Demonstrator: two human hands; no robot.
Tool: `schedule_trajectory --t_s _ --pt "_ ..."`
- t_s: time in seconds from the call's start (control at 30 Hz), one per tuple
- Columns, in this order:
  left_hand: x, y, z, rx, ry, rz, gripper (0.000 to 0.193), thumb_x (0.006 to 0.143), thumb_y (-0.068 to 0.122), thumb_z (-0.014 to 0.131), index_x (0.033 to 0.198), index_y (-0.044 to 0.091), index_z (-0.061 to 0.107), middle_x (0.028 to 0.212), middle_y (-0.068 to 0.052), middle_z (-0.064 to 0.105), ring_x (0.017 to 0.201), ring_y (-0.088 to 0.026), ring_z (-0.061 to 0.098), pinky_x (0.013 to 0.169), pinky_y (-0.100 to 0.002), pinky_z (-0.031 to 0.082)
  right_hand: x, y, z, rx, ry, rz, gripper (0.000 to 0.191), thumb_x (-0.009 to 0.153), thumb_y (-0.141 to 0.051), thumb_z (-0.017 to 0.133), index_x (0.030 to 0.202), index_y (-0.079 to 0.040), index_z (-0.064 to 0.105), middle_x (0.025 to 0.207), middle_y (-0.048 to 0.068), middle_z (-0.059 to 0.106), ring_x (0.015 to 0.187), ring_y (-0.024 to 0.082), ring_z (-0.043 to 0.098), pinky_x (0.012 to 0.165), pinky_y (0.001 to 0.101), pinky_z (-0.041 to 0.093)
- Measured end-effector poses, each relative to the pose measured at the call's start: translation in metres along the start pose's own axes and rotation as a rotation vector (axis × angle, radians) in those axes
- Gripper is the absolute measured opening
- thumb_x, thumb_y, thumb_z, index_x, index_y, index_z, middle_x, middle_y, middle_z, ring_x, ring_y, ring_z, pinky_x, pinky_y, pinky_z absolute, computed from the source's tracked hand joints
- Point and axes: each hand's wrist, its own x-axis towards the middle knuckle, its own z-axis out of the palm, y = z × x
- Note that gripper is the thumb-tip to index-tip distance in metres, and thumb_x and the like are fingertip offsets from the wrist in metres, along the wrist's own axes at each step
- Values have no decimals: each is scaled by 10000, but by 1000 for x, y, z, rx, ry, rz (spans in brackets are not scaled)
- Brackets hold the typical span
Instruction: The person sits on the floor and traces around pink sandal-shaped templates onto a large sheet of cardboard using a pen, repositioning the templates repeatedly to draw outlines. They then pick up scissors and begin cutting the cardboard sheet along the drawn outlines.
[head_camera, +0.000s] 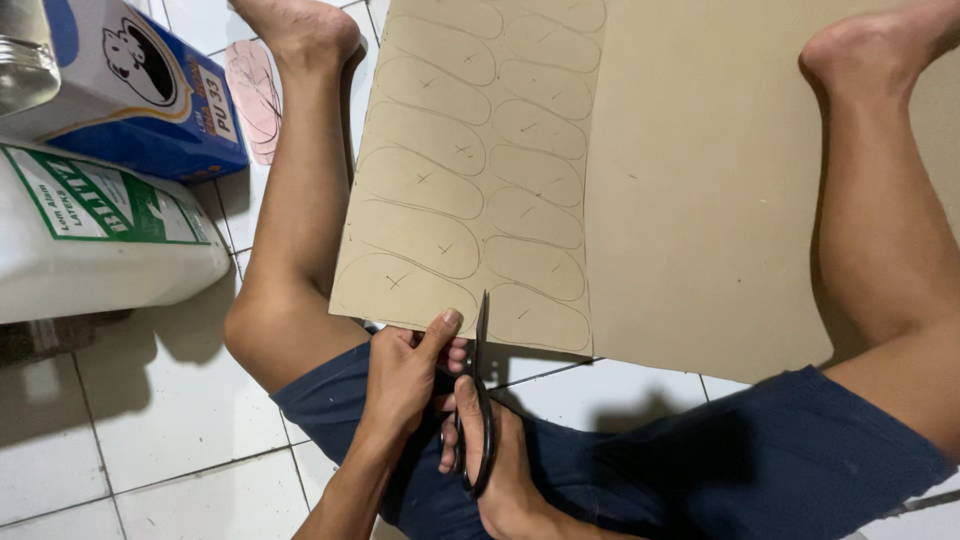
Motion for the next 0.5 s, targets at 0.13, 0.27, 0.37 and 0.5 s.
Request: schedule_trajectory --t_s 0.13,0.27,0.37,0.5 --pt "6 -7 -1 -16 -17 89 335 892 315 754 836 -15 731 702 -58 699 570 -98 589 537 -259 511 0 2 1 -18 22 61 550 960 -542 532 897 -5 635 599 37 513 456 139 507 426 293 446" --pt "10 -9 -5 -23 -34 83 358 910 304 754 814 -40 732 671 -73 679 542 -107 568 523 -260 485 6 -4 0 -48 60 150 603 957 -559 530 893 23 673 562 44 500 426 146 495 407 297 428" --pt "10 -9 -8 -47 -3 -91 334 894 295 741 808 -27 722 652 -58 622 518 -108 556 475 -306 513 14 -8 -2 -14 44 133 610 972 -560 539 915 35 661 578 40 521 444 134 511 419 290 427" --pt "12 -9 -9 -97 -8 -64 313 906 271 754 820 -27 712 669 -79 636 513 -126 556 468 -301 499 22 -7 0 28 6 85 611 964 -562 545 915 37 653 566 47 510 426 143 494 403 298 409"
